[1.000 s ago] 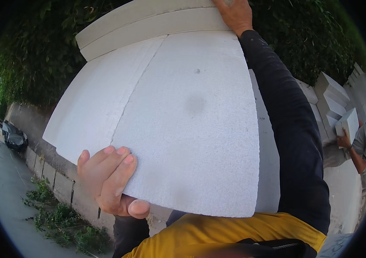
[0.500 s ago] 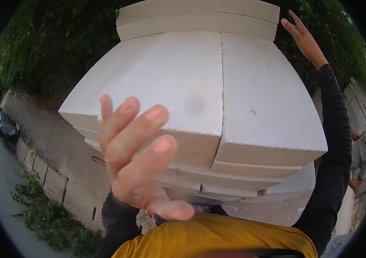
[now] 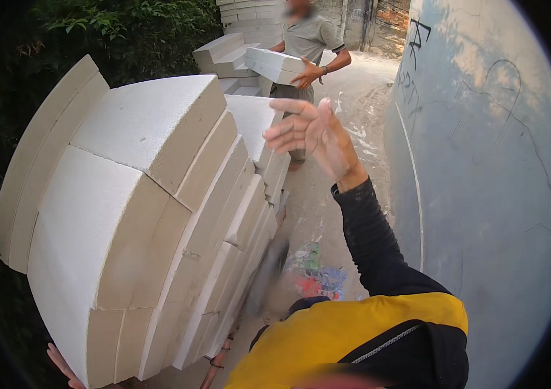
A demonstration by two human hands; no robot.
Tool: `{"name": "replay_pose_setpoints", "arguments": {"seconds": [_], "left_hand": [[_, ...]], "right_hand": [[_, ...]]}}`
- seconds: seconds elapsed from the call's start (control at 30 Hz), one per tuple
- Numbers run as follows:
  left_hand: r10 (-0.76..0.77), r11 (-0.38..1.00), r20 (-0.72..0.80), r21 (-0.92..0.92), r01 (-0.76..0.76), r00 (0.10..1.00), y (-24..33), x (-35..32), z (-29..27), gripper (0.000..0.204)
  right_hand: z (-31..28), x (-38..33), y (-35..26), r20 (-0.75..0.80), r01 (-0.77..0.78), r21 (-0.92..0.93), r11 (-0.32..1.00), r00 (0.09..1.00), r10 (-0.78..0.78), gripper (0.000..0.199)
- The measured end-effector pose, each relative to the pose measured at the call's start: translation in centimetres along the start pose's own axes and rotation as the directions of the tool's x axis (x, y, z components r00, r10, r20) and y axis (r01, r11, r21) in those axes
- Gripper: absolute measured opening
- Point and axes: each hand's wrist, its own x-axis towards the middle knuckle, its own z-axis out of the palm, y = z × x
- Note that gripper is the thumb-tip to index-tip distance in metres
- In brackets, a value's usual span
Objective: The person repeatedly picks up white foam blocks and stacks them onto a wheelbarrow. Another person assists by arranging blocks on the wheelbarrow. The camera wearer also pushes the wheelbarrow along a narrow outdoor path.
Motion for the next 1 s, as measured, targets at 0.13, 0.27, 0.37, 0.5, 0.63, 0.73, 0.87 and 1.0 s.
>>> {"name": "replay_pose_setpoints", "arguments": {"seconds": [0.13, 0.27, 0.37, 0.5, 0.63, 0.73, 0.87, 1.0], "left_hand": [[-0.170, 0.913, 0.141, -0.350, 0.210, 0.975, -0.4, 0.7, 0.8, 0.072], [-0.047, 0.921, 0.220, -0.368, 0.127, 0.974, -2.1, 1.4, 0.3, 0.071], [0.061, 0.965, 0.192, -0.263, -0.009, 0.979, -3.6, 1.6, -1.0, 0.065], [0.178, 0.982, 0.323, 0.004, -0.189, 0.930, -4.1, 2.0, -1.8, 0.075], [0.012, 0.977, 0.274, -0.207, 0.047, 0.962, -2.9, 1.8, -1.3, 0.077], [-0.104, 0.924, 0.272, -0.330, 0.194, 0.957, -2.2, 1.4, -1.4, 0.079], [-0.079, 0.889, 0.301, -0.411, 0.204, 0.950, -3.4, 4.8, -2.1, 0.083], [0.027, 0.976, 0.158, -0.215, 0.007, 0.987, -7.0, 14.7, -2.2, 0.082]], "right_hand": [[4.4, -13.0, 7.7, 0.007, -0.423, 0.138, 0.895, 0.904, 0.427, 0.079], [11.9, -29.3, 16.9, 0.012, -0.805, 0.320, 0.499, 0.531, 0.848, 0.079], [18.3, -42.5, 20.3, -0.114, -0.931, 0.296, 0.213, 0.187, 0.976, 0.075], [21.6, -55.0, 16.9, -0.114, -0.874, 0.479, 0.079, 0.027, 0.993, 0.068], [22.7, -59.5, 12.7, -0.252, -0.833, 0.534, 0.145, 0.007, 0.968, 0.073], [23.1, -58.2, 11.9, -0.363, -0.785, 0.552, 0.282, 0.079, 0.928, 0.077], [24.8, -51.2, 11.1, -0.365, -0.740, 0.528, 0.418, 0.247, 0.898, 0.082], [28.0, -40.8, 7.4, -0.261, -0.595, 0.507, 0.624, 0.584, 0.768, 0.088]]}}
